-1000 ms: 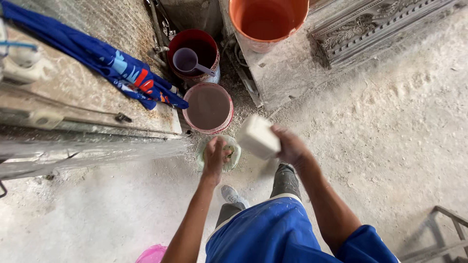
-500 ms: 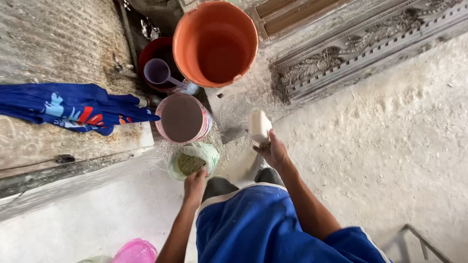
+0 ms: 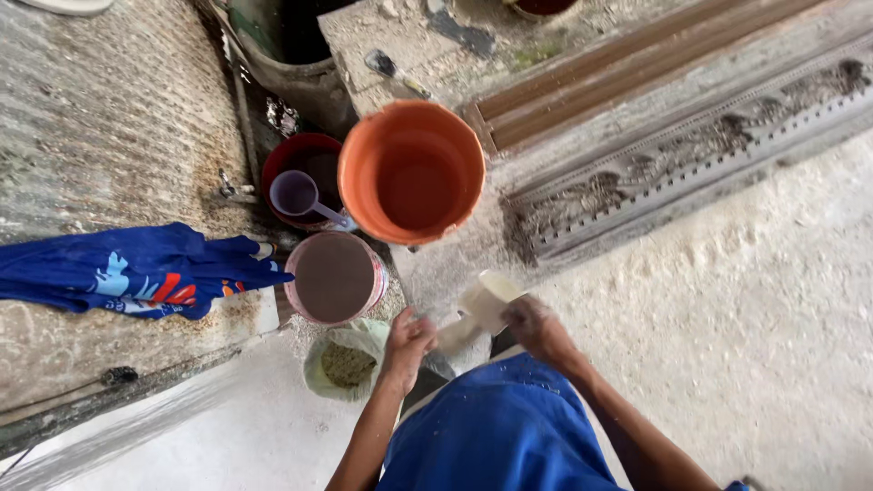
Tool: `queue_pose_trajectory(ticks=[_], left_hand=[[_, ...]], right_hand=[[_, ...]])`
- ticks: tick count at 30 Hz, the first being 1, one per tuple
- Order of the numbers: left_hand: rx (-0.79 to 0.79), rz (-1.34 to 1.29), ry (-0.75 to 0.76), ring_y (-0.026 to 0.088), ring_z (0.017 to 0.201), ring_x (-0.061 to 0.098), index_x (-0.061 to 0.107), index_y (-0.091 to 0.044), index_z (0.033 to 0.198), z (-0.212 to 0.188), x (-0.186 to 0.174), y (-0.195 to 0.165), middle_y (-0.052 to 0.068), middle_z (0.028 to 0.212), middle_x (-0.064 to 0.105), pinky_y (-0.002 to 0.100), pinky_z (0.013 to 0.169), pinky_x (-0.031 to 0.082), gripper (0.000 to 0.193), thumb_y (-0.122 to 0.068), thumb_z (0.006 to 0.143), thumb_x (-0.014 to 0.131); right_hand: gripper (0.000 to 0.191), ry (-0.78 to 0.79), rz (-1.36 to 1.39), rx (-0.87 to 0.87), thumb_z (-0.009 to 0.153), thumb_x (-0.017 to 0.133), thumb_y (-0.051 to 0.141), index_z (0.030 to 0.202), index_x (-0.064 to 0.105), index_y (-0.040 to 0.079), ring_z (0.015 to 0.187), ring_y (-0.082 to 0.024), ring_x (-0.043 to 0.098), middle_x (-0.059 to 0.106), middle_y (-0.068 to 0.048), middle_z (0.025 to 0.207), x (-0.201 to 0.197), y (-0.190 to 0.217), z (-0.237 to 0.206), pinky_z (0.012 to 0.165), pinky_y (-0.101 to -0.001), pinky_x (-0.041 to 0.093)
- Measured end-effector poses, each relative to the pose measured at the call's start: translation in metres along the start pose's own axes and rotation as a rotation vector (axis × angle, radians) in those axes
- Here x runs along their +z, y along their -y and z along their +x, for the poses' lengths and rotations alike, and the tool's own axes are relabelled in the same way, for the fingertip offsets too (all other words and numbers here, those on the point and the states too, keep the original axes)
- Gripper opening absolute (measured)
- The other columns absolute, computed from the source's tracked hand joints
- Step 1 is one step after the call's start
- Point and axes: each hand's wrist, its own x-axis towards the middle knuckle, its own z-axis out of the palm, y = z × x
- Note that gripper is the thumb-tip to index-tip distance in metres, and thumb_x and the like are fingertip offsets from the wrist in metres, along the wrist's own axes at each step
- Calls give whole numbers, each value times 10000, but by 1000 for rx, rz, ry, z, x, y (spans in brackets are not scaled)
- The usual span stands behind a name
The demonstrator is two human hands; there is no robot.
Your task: The person shakes debris out of a terracotta pot, brushes and scrapes its interior, then pours water into it and rinses it. They then sit on the floor and scoop white powder from a sack into the pot using a plastic scoop.
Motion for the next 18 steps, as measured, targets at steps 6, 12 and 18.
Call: queue_pose_trajectory(ticks=[6,12,18], left_hand=[[-201,-119,-708,160,570,434,540,23,1000,43,-30,-13,49,750,455,353,537,498,468,-437,1039,622],[94,-168,-672,181,1129,581,360,-182,1517,69,15,-59,105,1440,500,389,847,505,685,-307,909,650],[67,-460,-716,311,1248,564,330,-189,1554,89,98,-85,128,1474,495,526,977,474,714,-509,948,532]], right_hand=[[154,-246,-222,-193,974,662,164,905,666,26,832,-372,671,683,-195,907,-109,-29,180,739,-484,537],[129,-197,-272,-516,993,617,119,1041,662,9,946,-474,630,652,-249,1030,-137,-13,431,804,-543,525],[216,42,-446,-701,1037,507,99,1078,671,-34,949,-437,659,665,-279,1089,-85,29,600,799,-522,563]])
